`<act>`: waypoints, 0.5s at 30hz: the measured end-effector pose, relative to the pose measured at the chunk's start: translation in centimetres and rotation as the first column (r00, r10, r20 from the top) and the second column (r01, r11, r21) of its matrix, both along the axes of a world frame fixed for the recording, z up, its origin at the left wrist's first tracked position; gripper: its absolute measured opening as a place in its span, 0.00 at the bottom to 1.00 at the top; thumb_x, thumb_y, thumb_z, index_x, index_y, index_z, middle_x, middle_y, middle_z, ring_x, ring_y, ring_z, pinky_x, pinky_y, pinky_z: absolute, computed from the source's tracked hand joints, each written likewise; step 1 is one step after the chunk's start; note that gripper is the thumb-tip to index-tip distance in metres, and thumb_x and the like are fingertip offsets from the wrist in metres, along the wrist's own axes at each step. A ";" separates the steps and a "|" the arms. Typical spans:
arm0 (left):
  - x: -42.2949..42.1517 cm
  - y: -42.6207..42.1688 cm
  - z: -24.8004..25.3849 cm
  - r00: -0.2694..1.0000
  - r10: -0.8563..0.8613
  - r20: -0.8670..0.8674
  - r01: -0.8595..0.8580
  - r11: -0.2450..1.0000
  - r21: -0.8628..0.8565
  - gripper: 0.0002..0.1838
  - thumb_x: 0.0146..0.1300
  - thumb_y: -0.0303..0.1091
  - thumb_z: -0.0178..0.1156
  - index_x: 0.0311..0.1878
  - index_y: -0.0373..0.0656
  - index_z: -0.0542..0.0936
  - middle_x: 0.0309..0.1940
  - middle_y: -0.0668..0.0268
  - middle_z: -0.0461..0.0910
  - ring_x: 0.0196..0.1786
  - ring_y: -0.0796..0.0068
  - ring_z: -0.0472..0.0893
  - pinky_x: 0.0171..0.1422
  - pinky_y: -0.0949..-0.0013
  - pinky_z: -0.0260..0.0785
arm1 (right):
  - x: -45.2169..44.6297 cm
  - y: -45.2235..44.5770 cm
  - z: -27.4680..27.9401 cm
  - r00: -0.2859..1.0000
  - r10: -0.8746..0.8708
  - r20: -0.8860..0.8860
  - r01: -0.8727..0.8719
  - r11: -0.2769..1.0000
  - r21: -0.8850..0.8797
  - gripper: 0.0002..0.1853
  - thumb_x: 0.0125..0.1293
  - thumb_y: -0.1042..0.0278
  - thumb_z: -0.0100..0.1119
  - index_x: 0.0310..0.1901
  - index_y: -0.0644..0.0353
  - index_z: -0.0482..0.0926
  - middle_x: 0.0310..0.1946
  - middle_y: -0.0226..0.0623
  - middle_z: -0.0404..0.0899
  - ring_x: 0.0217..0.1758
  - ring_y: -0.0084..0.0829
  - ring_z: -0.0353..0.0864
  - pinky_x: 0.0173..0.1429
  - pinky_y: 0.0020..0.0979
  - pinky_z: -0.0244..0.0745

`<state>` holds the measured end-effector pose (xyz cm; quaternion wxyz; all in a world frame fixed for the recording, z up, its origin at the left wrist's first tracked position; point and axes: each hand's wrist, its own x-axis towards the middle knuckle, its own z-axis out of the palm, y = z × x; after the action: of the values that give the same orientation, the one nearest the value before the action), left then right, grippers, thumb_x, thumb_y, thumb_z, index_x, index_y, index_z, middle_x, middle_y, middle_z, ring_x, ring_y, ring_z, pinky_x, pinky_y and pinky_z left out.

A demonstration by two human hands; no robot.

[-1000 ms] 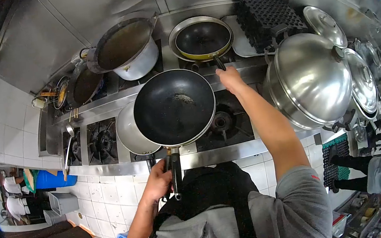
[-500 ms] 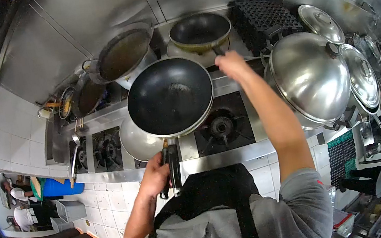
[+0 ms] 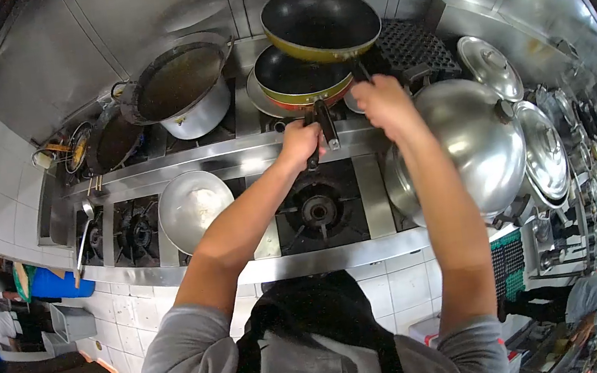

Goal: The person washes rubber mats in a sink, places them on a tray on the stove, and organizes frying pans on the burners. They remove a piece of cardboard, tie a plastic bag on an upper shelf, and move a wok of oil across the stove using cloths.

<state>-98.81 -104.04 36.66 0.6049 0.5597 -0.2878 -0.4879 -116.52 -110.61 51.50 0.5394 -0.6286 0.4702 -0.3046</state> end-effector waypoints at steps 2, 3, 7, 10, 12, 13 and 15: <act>0.3 -3.9 -2.4 0.998 0.061 0.000 -0.061 0.998 0.012 0.10 0.68 0.27 0.58 0.29 0.36 0.76 0.19 0.62 0.76 0.16 0.68 0.77 0.18 0.61 0.69 | 0.6 -0.2 -2.3 0.999 0.001 -0.043 -0.003 0.999 -0.048 0.10 0.62 0.65 0.63 0.32 0.64 0.78 0.24 0.30 0.77 0.21 0.22 0.69 0.24 0.30 0.61; 0.7 -5.5 -4.5 0.996 0.084 -0.011 -0.084 0.996 -0.008 0.10 0.68 0.27 0.59 0.29 0.36 0.76 0.19 0.62 0.76 0.16 0.67 0.77 0.18 0.61 0.69 | 1.0 -1.0 -4.2 1.000 0.007 -0.001 -0.007 0.999 -0.043 0.10 0.60 0.65 0.64 0.32 0.66 0.79 0.24 0.31 0.78 0.22 0.23 0.71 0.27 0.31 0.64; 1.2 -8.3 -8.3 0.984 0.165 0.073 -0.167 0.985 0.029 0.10 0.69 0.28 0.63 0.31 0.35 0.80 0.19 0.61 0.78 0.16 0.65 0.79 0.19 0.60 0.71 | 3.5 -3.4 -8.7 0.999 0.019 -0.044 -0.022 0.998 -0.057 0.09 0.58 0.68 0.63 0.30 0.67 0.79 0.22 0.32 0.78 0.24 0.24 0.73 0.28 0.32 0.65; 0.8 -8.3 -9.9 0.940 0.249 0.235 -0.270 0.961 0.060 0.13 0.69 0.31 0.64 0.30 0.32 0.80 0.18 0.58 0.80 0.16 0.63 0.81 0.22 0.59 0.74 | 5.4 -4.8 -12.4 0.999 0.052 -0.004 -0.052 0.998 0.021 0.09 0.58 0.68 0.63 0.29 0.66 0.79 0.21 0.31 0.77 0.23 0.24 0.72 0.28 0.32 0.65; 0.7 -8.2 -9.7 0.907 0.305 0.290 -0.324 0.946 0.018 0.19 0.73 0.38 0.65 0.30 0.31 0.80 0.21 0.54 0.82 0.17 0.61 0.83 0.23 0.60 0.76 | 7.6 -5.4 -14.8 0.998 0.009 0.066 -0.011 0.999 0.038 0.09 0.60 0.67 0.63 0.28 0.58 0.74 0.20 0.26 0.72 0.16 0.20 0.63 0.19 0.29 0.54; 0.1 -7.7 -9.7 0.945 0.323 0.061 -0.324 0.946 0.009 0.20 0.75 0.41 0.64 0.33 0.31 0.80 0.22 0.55 0.82 0.18 0.62 0.82 0.23 0.61 0.75 | 8.5 -3.1 -12.5 0.993 -0.019 0.118 0.004 0.991 0.131 0.09 0.59 0.66 0.64 0.28 0.58 0.74 0.20 0.26 0.71 0.16 0.21 0.65 0.19 0.30 0.55; 0.2 -6.2 -10.4 0.947 0.227 -0.228 -0.234 0.972 -0.001 0.23 0.80 0.48 0.60 0.41 0.33 0.80 0.25 0.58 0.82 0.19 0.66 0.81 0.22 0.63 0.75 | 10.4 -4.8 -17.0 0.993 -0.007 0.122 -0.009 0.992 0.123 0.09 0.60 0.65 0.65 0.30 0.60 0.76 0.21 0.30 0.75 0.17 0.24 0.69 0.19 0.33 0.61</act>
<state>-98.58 -110.28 26.27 0.6942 0.5219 -0.1565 -0.4703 -106.09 -115.39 34.55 0.6053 -0.5744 0.4540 -0.3125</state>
